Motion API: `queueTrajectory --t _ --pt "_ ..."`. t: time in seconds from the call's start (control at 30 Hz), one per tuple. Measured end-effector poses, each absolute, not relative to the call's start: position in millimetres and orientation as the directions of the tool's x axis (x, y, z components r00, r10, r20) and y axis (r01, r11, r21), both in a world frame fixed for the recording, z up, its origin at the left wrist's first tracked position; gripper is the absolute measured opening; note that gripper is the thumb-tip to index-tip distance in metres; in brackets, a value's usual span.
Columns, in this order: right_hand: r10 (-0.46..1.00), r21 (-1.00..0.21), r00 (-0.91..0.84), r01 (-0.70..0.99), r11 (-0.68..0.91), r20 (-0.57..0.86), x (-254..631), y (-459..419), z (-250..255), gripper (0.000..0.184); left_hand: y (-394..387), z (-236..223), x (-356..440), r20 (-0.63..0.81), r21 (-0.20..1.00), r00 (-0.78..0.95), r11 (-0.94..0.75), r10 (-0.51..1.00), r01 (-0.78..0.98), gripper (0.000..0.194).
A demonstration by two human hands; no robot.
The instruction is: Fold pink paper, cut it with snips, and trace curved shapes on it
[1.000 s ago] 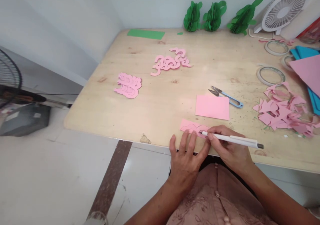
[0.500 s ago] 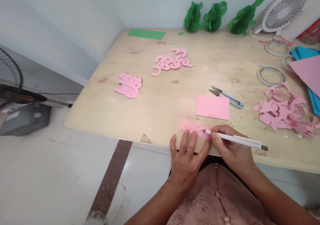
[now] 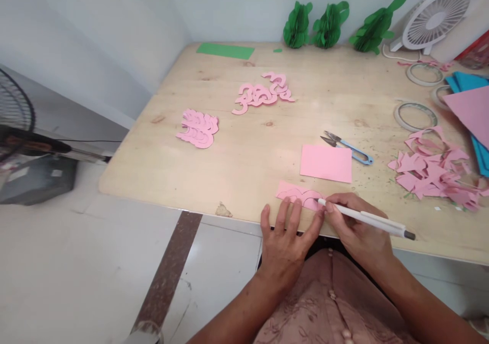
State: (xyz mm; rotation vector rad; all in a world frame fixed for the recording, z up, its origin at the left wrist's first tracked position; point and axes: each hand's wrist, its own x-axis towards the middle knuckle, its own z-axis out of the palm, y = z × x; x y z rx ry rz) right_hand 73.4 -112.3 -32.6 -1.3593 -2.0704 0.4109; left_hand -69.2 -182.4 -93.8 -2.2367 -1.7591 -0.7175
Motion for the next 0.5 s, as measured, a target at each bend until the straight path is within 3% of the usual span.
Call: queueTrajectory --t 0.5 --pt "0.882 -0.514 -0.321 0.722 0.463 0.344 78.4 -114.5 -32.0 0.013 -182.3 -95.2 -68.4 0.504 0.117 0.169 -0.261 0.847 0.958 0.050"
